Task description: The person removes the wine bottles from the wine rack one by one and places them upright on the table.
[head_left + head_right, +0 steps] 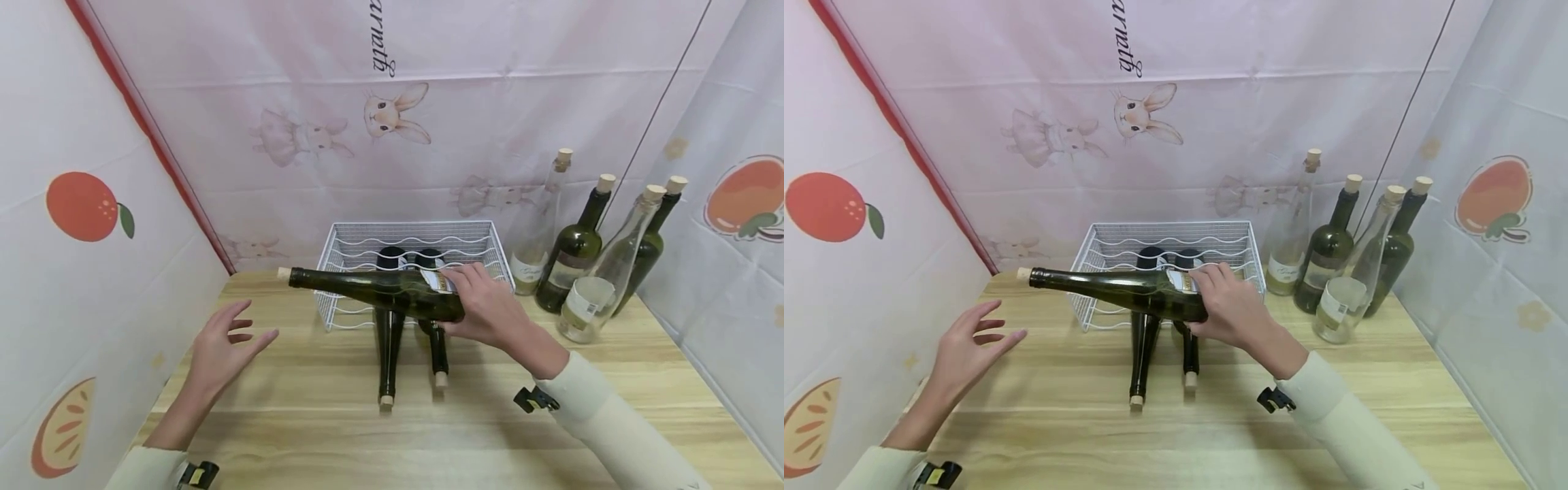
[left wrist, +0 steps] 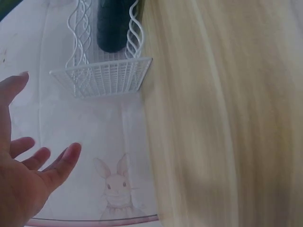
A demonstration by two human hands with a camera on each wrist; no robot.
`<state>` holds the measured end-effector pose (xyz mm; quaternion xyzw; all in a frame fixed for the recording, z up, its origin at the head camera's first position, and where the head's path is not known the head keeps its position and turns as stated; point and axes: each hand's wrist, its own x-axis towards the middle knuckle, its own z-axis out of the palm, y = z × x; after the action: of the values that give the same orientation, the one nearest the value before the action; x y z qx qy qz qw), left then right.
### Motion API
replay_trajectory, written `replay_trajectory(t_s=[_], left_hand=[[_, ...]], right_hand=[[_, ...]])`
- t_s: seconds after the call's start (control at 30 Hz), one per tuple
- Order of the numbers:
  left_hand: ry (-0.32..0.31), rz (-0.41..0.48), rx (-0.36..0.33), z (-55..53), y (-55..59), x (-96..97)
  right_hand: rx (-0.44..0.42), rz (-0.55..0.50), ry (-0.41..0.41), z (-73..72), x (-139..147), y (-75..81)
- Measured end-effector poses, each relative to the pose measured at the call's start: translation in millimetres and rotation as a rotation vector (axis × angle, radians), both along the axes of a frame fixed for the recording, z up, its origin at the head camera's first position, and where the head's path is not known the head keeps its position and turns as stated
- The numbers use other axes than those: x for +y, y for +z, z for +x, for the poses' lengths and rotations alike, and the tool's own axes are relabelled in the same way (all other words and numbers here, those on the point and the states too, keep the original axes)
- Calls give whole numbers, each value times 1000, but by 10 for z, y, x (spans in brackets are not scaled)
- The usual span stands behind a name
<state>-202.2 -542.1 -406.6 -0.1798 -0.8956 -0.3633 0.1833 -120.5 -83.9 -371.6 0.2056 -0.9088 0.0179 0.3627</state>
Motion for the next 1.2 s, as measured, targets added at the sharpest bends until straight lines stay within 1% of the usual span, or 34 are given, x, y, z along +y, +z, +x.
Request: replay_trajectory(t_s=[0.07,0.17,0.37,0.5,0.63,0.8,0.9,1.07,1.2], left_hand=[[1,-2,-42,-40,-8,36],[-15,-3,-90,-83,-21,97],[-21,-30,-130,-153,-11,220],[-24,-44,-165,-210,41,310],[-18,-39,-201,-273,104,416],[-27,-29,-218,-356,181,558],[-36,-30,-224,-406,199,626],[-44,-28,-243,-468,227,696],[-61,-25,-281,-517,269,761]], right_hand=[[-1,-16,2,21,57,-16],[7,-49,12,48,141,-44],[72,-120,32,81,283,-86],[102,-169,31,105,375,-116],[100,-225,38,136,446,-144],[110,-269,35,175,488,-164],[126,-289,31,201,512,-167],[113,-339,26,236,550,-175],[108,-383,12,265,591,-184]])
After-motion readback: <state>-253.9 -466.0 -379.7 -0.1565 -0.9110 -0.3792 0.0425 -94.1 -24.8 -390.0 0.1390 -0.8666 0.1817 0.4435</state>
